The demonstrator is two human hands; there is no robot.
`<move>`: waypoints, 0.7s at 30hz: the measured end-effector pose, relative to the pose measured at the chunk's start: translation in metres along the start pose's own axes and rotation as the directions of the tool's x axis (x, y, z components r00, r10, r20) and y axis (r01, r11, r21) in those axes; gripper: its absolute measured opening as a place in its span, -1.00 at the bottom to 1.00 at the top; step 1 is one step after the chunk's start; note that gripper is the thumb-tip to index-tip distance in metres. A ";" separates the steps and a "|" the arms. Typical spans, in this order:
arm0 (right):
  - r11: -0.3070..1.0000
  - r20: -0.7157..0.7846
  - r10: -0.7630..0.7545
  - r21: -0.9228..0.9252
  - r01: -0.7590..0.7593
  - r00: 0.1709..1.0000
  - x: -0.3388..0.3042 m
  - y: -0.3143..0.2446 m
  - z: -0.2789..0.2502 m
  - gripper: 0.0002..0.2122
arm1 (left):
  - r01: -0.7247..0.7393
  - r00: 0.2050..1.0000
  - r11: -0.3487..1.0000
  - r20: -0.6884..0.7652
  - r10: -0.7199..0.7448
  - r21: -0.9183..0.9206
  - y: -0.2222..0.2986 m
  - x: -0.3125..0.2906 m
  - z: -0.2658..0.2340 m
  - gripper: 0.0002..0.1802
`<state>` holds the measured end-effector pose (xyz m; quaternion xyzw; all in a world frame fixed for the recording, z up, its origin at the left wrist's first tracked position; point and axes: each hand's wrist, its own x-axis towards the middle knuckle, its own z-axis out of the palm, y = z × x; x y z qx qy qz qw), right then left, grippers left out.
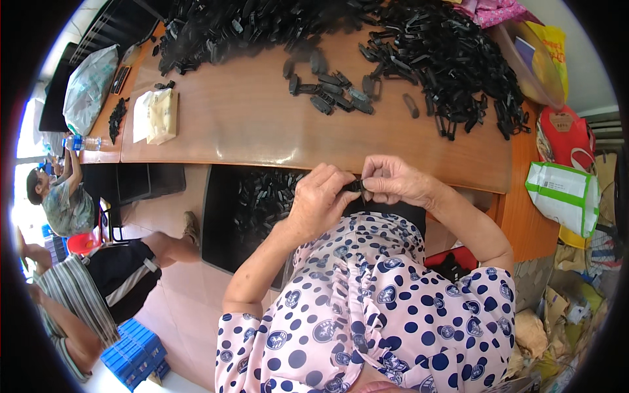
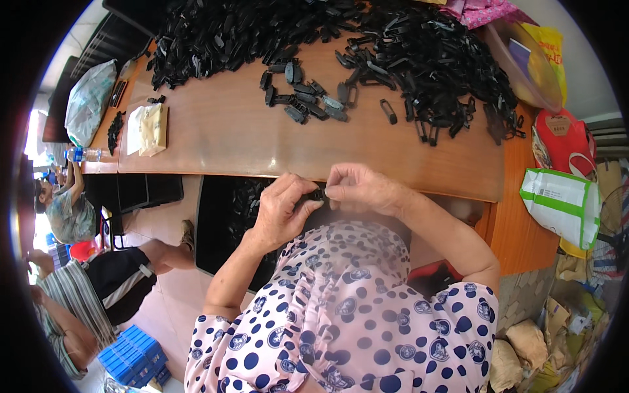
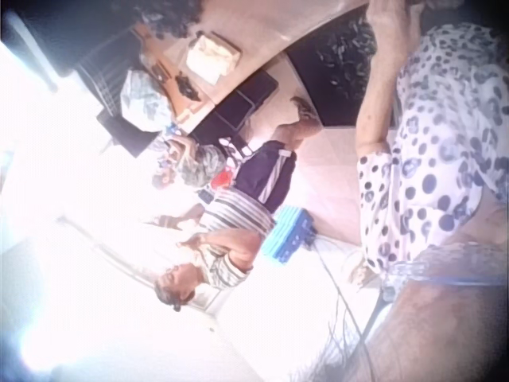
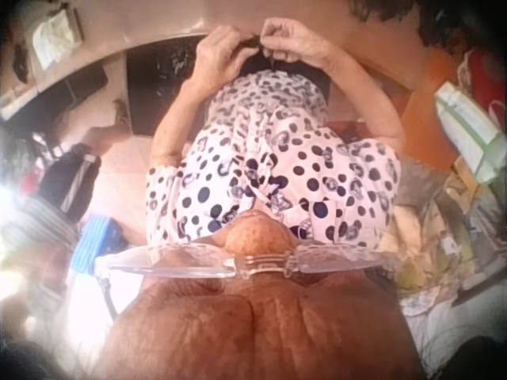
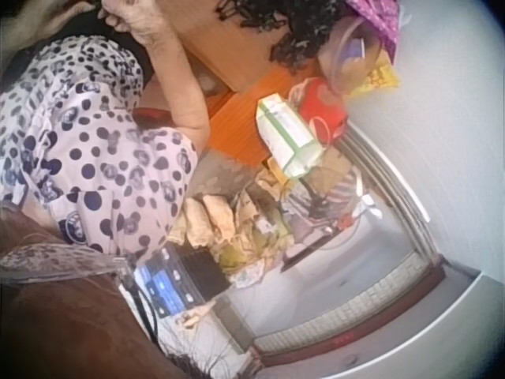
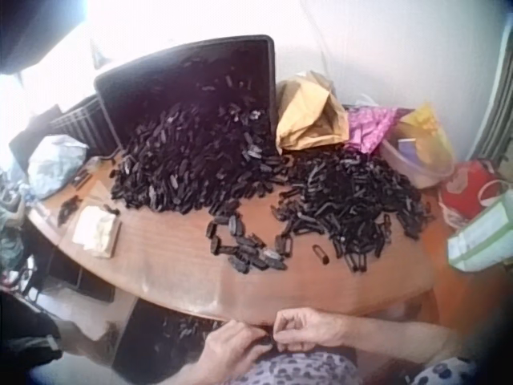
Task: The person repeatedly takes plastic buckle parts from the table, snaps them together by hand, and places the assembled buckles into a container below.
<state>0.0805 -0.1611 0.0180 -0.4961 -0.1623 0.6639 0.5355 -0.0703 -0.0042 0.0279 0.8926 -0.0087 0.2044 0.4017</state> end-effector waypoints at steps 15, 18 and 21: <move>0.899 0.074 -0.305 0.350 0.262 0.950 -0.002 0.038 0.029 -0.44 | 0.367 0.817 0.128 0.253 -0.519 -0.921 0.009 -0.002 0.035 -0.75; 0.945 -0.086 -0.226 0.221 0.240 0.970 -0.002 0.038 0.033 -0.73 | 0.400 0.856 0.237 0.268 -0.443 -0.886 0.005 0.001 0.038 -0.80; 0.901 -0.096 -0.302 -0.354 0.251 0.948 0.004 0.030 0.000 -0.71 | 0.382 0.854 0.346 0.184 -0.487 -0.857 -0.013 0.013 0.039 -0.82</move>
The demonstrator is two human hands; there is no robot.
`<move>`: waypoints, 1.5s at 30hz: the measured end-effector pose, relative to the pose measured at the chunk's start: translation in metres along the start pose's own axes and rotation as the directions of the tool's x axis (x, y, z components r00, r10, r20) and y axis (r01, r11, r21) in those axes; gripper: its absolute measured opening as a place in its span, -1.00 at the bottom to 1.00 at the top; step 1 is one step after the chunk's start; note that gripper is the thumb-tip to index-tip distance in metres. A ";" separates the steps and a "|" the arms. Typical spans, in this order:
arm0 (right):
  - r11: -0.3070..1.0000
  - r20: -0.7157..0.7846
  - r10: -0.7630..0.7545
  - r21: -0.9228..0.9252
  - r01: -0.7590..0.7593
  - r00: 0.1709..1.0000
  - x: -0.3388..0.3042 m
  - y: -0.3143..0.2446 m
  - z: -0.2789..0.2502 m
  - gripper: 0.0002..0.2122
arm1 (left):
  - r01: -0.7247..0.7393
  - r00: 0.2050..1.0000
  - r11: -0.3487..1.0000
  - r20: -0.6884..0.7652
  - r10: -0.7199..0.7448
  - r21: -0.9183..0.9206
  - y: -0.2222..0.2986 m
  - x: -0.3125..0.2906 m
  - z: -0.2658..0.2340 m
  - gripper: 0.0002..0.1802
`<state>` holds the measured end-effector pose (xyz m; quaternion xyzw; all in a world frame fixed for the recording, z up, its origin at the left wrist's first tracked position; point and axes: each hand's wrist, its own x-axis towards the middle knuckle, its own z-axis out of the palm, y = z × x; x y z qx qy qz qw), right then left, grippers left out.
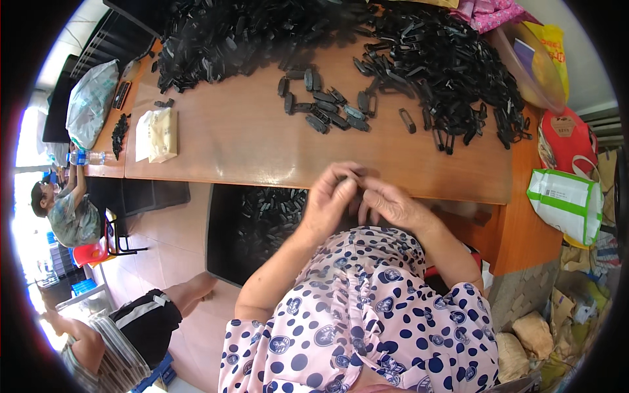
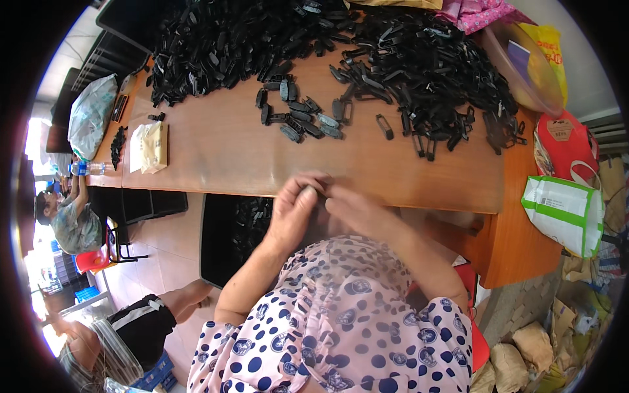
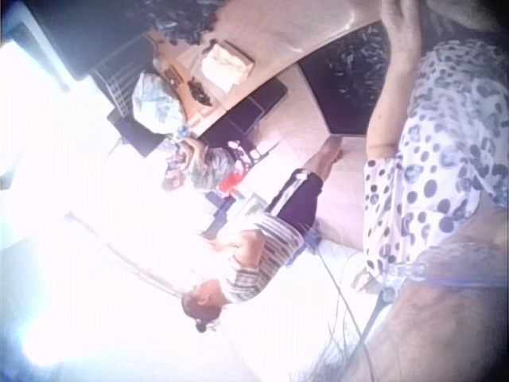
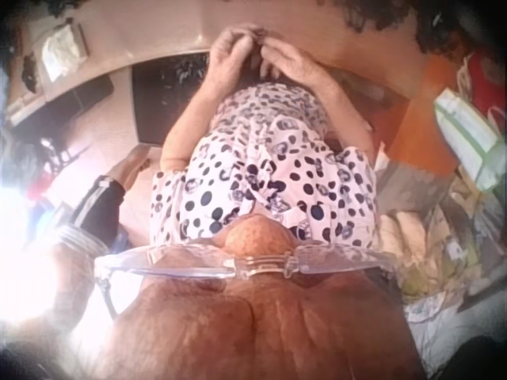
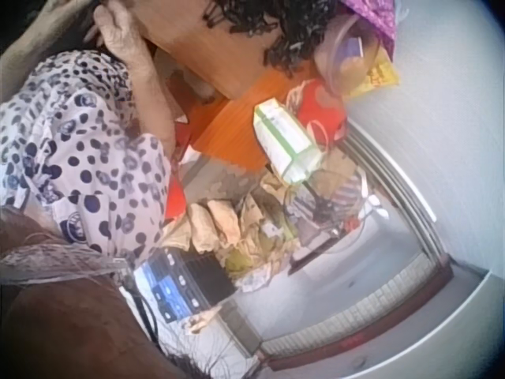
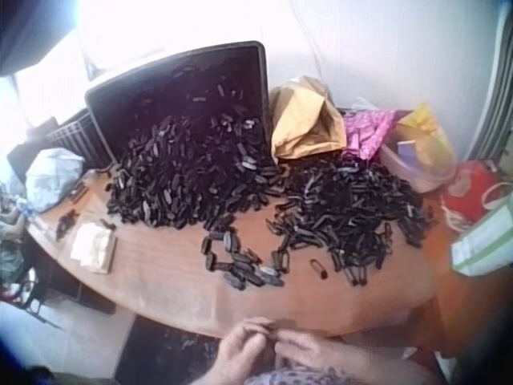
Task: The person repeatedly takes plastic buckle parts from the table, snaps them together by hand, and places the assembled buckles into a container below.
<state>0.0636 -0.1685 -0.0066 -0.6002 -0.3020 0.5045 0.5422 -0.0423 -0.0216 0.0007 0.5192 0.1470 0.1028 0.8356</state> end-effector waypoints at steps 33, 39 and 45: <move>0.847 -0.018 -0.103 0.522 0.097 0.995 0.020 -0.018 -0.014 -0.90 | -0.246 0.965 0.670 0.110 0.239 0.700 0.021 0.010 -0.022 -0.79; 0.865 0.077 0.080 0.489 -0.107 0.994 0.012 -0.024 -0.020 -0.89 | -0.352 0.932 0.566 0.225 0.284 0.746 0.021 0.003 -0.022 -0.78; 0.922 0.090 0.203 0.317 -0.221 0.975 0.011 -0.021 -0.022 -0.89 | -0.500 0.852 0.328 0.387 0.352 0.801 0.024 -0.002 -0.016 -0.75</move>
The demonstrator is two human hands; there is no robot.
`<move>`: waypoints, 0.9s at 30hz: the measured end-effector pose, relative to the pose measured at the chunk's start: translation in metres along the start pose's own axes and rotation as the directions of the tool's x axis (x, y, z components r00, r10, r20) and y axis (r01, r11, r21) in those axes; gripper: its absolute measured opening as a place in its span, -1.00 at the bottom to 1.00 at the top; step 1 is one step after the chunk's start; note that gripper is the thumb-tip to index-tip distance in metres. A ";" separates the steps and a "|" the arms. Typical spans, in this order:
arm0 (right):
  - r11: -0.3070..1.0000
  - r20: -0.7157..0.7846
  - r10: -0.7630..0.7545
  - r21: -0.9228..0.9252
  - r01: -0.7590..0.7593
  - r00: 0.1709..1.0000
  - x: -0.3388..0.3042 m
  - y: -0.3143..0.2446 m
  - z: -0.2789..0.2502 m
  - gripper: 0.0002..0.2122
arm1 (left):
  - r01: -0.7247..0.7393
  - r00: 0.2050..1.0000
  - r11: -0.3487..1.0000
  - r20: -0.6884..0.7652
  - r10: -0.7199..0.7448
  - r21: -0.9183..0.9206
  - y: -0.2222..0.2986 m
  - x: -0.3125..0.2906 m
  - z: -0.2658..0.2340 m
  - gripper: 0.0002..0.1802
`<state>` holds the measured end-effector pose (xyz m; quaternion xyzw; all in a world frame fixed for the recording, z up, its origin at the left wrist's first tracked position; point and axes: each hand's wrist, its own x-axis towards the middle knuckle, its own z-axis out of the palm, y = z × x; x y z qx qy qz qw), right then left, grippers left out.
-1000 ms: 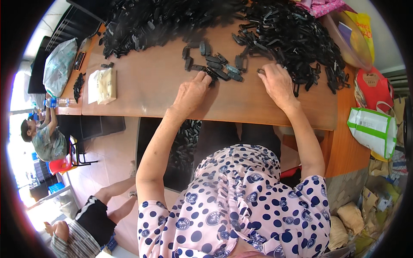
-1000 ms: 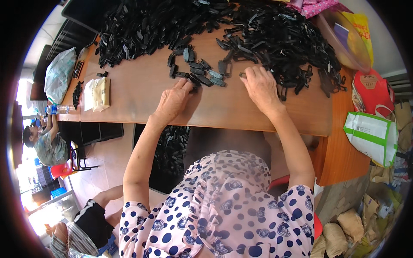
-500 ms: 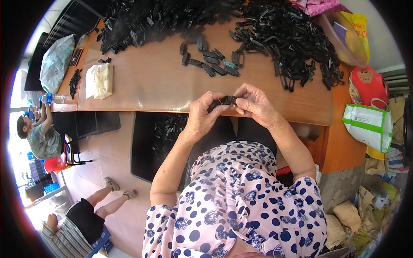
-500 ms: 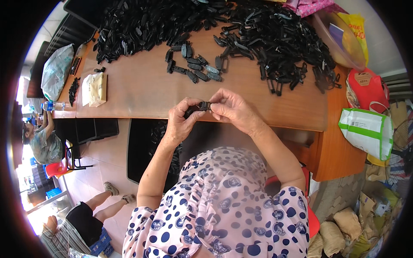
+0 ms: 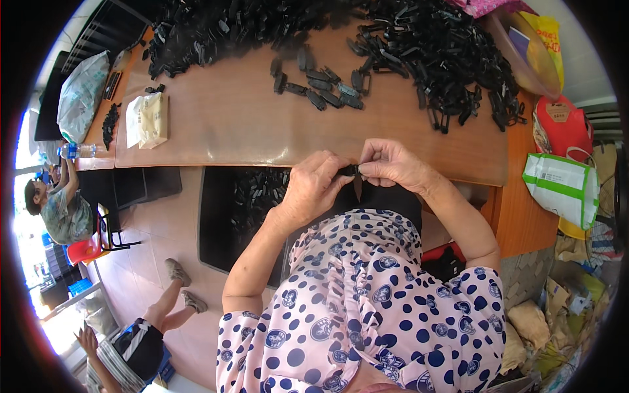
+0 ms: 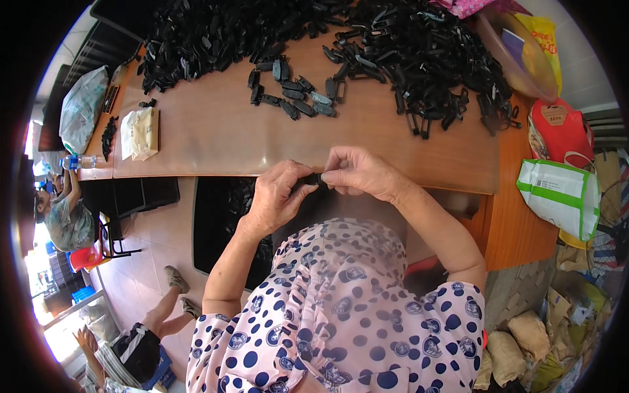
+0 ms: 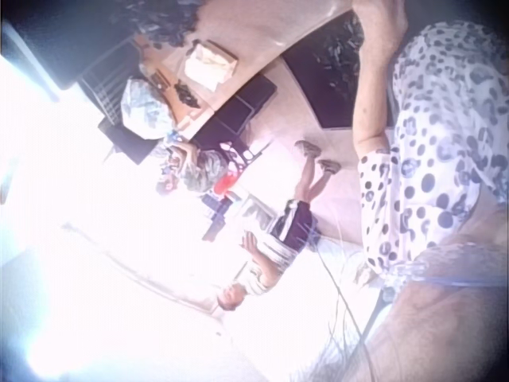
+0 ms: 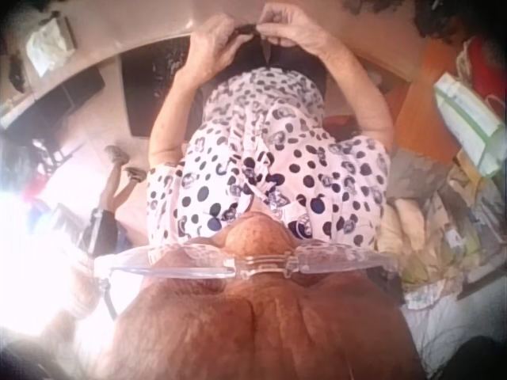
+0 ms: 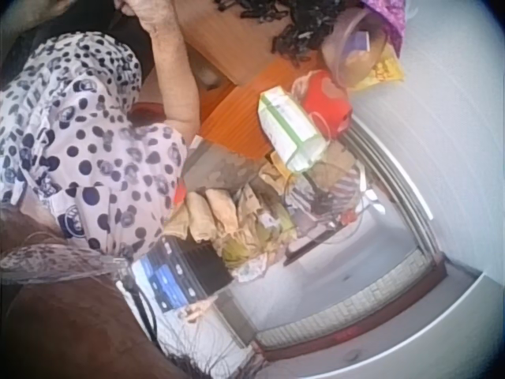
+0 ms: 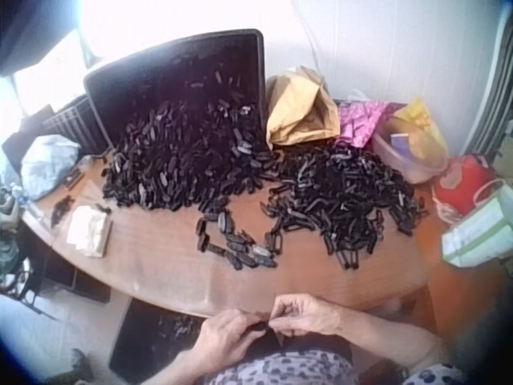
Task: The person repeatedly takes plastic buckle parts from the table, snaps them together by hand, and places the assembled buckles into a container below.
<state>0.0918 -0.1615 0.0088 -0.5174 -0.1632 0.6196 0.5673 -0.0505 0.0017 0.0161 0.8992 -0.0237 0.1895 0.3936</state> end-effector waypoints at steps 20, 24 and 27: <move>0.917 0.283 -0.256 0.375 0.139 0.924 -0.001 0.055 0.017 -0.50 | 0.455 0.824 0.353 0.236 -0.515 -0.818 -0.002 -0.014 0.033 -0.75; 0.921 0.176 -0.278 0.328 0.210 0.944 -0.004 0.057 0.015 -0.57 | 0.432 0.841 0.349 0.231 -0.489 -0.831 0.001 -0.011 0.043 -0.68; 0.977 0.103 -0.210 0.065 0.204 0.972 -0.009 0.033 0.021 -0.64 | 0.492 0.805 0.236 0.334 -0.491 -0.838 0.001 -0.017 0.030 -0.76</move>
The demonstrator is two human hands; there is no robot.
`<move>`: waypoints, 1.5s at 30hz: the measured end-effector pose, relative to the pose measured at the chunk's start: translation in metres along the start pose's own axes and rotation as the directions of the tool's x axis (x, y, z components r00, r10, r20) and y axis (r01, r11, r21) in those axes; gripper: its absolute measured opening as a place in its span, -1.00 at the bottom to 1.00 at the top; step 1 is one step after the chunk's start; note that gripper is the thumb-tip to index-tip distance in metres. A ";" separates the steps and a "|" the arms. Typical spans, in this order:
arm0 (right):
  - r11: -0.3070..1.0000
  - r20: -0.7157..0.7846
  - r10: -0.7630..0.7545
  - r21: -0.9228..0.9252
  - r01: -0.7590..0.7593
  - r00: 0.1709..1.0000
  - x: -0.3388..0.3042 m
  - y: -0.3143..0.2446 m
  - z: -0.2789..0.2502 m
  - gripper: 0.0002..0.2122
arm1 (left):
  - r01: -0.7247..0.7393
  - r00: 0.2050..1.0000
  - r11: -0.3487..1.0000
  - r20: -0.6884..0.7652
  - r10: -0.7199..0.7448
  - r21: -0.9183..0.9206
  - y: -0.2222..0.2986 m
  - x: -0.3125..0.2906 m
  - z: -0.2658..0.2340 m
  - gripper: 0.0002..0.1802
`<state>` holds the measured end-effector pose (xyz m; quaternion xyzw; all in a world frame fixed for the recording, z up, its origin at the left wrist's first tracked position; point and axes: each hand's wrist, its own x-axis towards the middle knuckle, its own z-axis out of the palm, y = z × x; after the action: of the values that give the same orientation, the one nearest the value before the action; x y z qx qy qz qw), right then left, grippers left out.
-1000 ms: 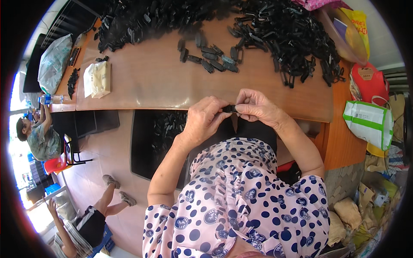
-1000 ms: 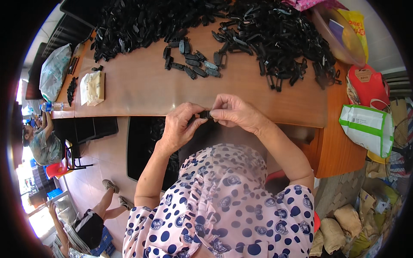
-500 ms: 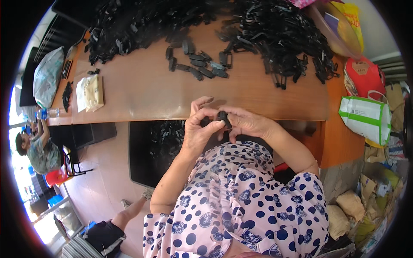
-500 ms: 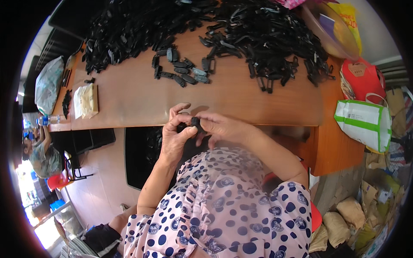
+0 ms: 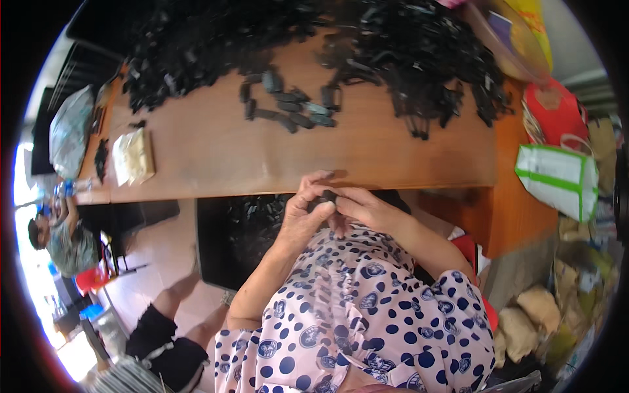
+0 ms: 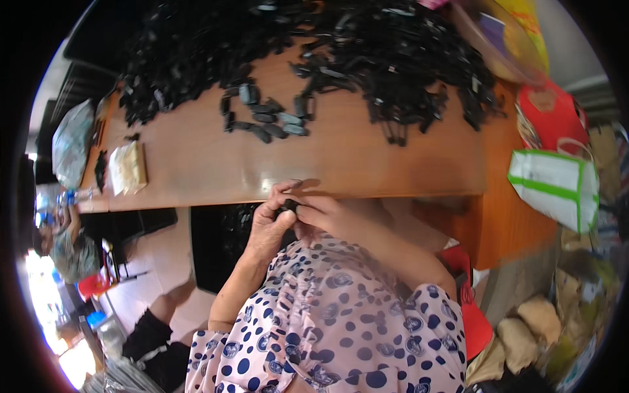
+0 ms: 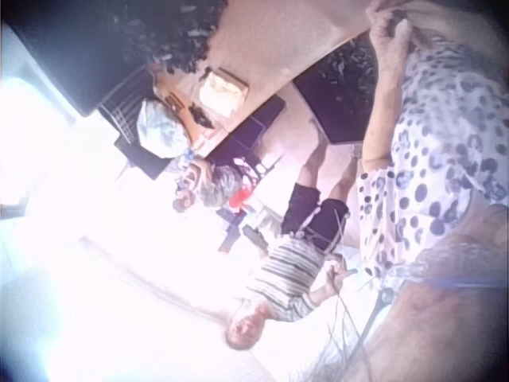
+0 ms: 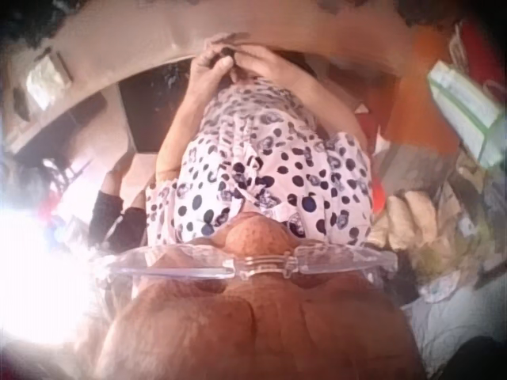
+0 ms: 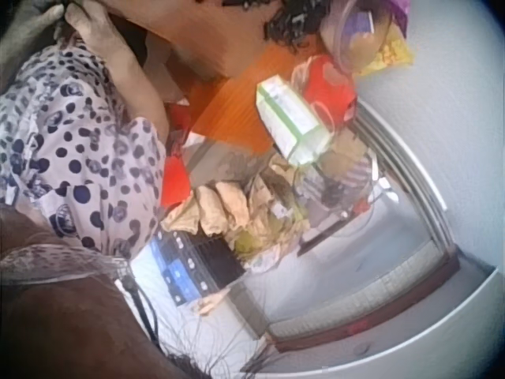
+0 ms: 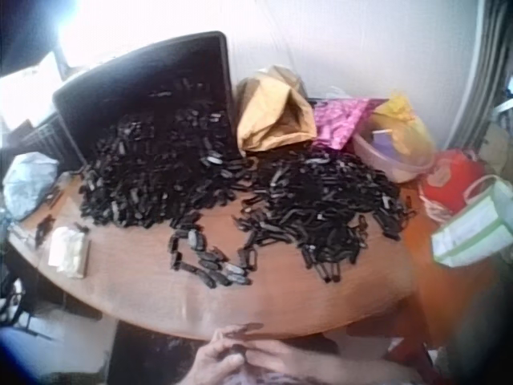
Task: The person repeatedly takes plastic buckle parts from the table, snaps them together by hand, and places the assembled buckles into a container below.
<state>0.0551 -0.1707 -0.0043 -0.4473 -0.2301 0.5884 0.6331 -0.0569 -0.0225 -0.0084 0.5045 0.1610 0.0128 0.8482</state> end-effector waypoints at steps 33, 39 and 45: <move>0.878 -0.245 -0.288 0.317 0.357 0.926 0.045 -0.007 -0.100 -0.72 | -0.611 0.147 0.601 0.672 0.726 -0.516 0.169 -0.090 0.051 -0.69; 0.850 -0.271 -0.296 0.363 0.382 0.916 0.042 0.000 -0.111 -0.75 | -0.632 0.151 0.614 0.703 0.695 -0.472 0.157 -0.090 0.044 -0.67; 0.846 -0.272 -0.295 0.370 0.383 0.916 0.031 0.002 -0.115 -0.75 | -0.582 0.218 0.669 0.704 0.676 -0.462 0.144 -0.095 0.052 -0.56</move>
<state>0.1539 -0.1756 -0.0700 -0.3121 -0.1088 0.4527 0.8281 -0.1119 -0.0137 0.1631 0.4222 -0.4840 0.1192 0.7571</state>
